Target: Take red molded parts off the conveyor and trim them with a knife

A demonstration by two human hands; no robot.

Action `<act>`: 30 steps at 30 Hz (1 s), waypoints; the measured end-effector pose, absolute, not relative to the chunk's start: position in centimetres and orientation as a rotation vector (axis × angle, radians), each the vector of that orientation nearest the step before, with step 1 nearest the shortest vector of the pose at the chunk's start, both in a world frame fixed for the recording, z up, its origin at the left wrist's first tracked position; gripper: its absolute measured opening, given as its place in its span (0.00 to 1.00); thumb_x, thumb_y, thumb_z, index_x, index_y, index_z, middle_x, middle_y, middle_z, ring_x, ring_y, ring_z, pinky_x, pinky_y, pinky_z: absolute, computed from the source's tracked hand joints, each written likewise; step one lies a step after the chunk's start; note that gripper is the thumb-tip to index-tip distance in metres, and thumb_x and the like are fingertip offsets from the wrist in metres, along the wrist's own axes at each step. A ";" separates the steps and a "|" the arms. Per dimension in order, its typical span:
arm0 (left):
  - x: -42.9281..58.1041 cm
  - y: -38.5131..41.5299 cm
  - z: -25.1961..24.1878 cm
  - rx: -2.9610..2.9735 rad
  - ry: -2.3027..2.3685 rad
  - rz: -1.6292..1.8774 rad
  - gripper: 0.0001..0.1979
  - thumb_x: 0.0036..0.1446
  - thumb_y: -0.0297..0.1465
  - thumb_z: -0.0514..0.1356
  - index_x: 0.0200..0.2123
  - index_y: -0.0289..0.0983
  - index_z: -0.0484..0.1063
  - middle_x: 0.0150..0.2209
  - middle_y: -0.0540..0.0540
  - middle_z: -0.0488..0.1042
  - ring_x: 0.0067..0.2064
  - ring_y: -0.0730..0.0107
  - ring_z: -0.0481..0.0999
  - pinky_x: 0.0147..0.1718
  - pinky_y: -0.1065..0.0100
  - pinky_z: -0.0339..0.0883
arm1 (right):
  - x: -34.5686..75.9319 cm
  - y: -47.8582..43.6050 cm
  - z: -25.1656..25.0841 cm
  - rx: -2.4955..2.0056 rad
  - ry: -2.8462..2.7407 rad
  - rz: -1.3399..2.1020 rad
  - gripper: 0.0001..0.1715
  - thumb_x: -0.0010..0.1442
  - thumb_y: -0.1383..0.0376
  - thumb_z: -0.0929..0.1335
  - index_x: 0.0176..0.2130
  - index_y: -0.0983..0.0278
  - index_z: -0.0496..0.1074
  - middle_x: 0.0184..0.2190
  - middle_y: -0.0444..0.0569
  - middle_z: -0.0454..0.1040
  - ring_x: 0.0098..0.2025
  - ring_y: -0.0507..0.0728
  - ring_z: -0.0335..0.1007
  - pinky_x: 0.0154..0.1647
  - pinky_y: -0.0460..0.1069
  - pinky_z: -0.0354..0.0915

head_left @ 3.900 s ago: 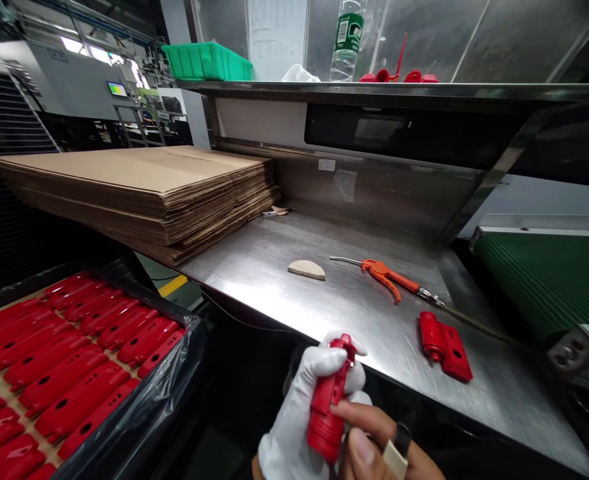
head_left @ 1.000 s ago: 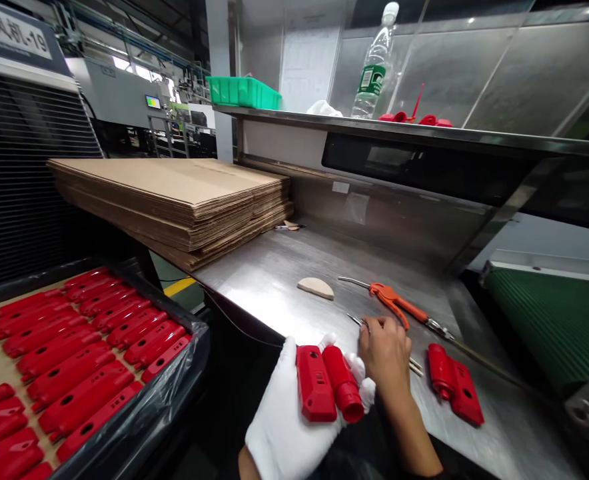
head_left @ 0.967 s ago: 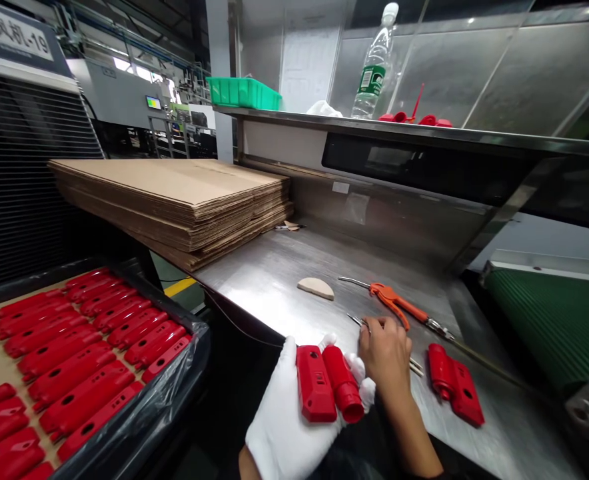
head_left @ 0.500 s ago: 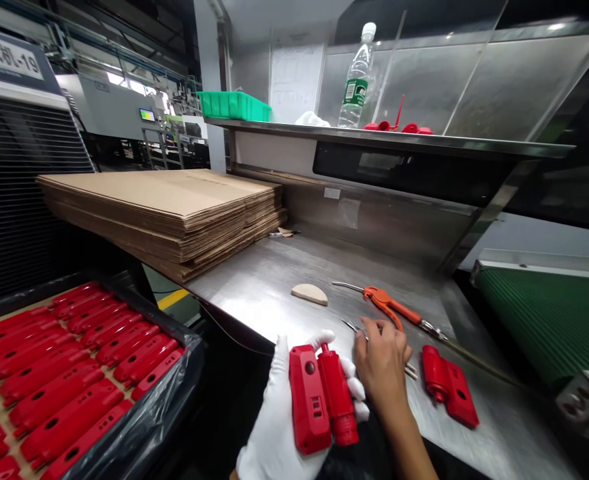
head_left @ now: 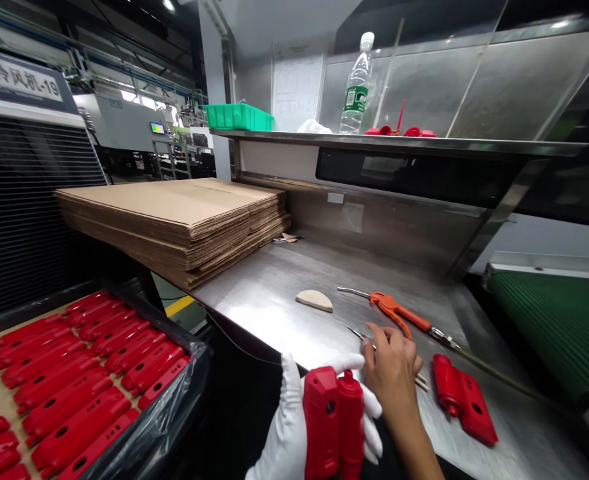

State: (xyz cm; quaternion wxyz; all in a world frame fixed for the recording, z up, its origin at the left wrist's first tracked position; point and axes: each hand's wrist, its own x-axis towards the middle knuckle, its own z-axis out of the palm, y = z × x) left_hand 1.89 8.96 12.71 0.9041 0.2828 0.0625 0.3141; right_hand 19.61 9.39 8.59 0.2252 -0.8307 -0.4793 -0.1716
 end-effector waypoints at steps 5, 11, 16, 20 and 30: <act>1.7 8.6 12.9 0.688 0.136 0.677 0.42 0.57 0.62 0.44 0.56 0.32 0.68 0.40 0.37 0.79 0.33 0.59 0.80 0.33 0.63 0.68 | 19.7 9.4 8.5 -2.279 -1.329 -0.468 0.18 0.67 0.67 0.63 0.55 0.62 0.70 0.51 0.56 0.66 0.50 0.69 0.56 0.46 0.61 0.55; 2.2 9.2 13.9 0.323 0.377 0.721 0.37 0.62 0.56 0.47 0.65 0.39 0.53 0.37 0.42 0.77 0.37 0.55 0.79 0.36 0.58 0.69 | 20.8 9.7 7.2 -2.231 -1.338 -0.443 0.20 0.66 0.63 0.61 0.55 0.62 0.71 0.51 0.57 0.66 0.48 0.70 0.56 0.44 0.63 0.56; 1.5 10.6 13.4 0.125 0.426 0.606 0.35 0.60 0.54 0.52 0.64 0.43 0.55 0.45 0.38 0.76 0.38 0.53 0.79 0.36 0.54 0.69 | 20.8 9.3 7.0 -2.142 -1.331 -0.427 0.24 0.67 0.58 0.57 0.54 0.62 0.72 0.50 0.57 0.67 0.49 0.71 0.56 0.46 0.65 0.56; 0.6 11.1 11.7 0.168 0.351 0.575 0.28 0.61 0.52 0.53 0.58 0.43 0.62 0.39 0.40 0.77 0.34 0.55 0.80 0.30 0.61 0.68 | 20.7 9.6 8.2 -2.019 -1.286 -0.428 0.29 0.68 0.52 0.53 0.53 0.62 0.71 0.49 0.56 0.69 0.51 0.68 0.60 0.50 0.64 0.59; -1.6 10.3 10.2 0.356 0.258 0.694 0.43 0.54 0.65 0.42 0.50 0.34 0.70 0.27 0.38 0.76 0.22 0.58 0.76 0.22 0.64 0.65 | 17.4 21.8 13.7 -2.322 -1.607 -0.069 0.12 0.68 0.59 0.67 0.43 0.66 0.72 0.43 0.50 0.72 0.45 0.58 0.70 0.45 0.56 0.70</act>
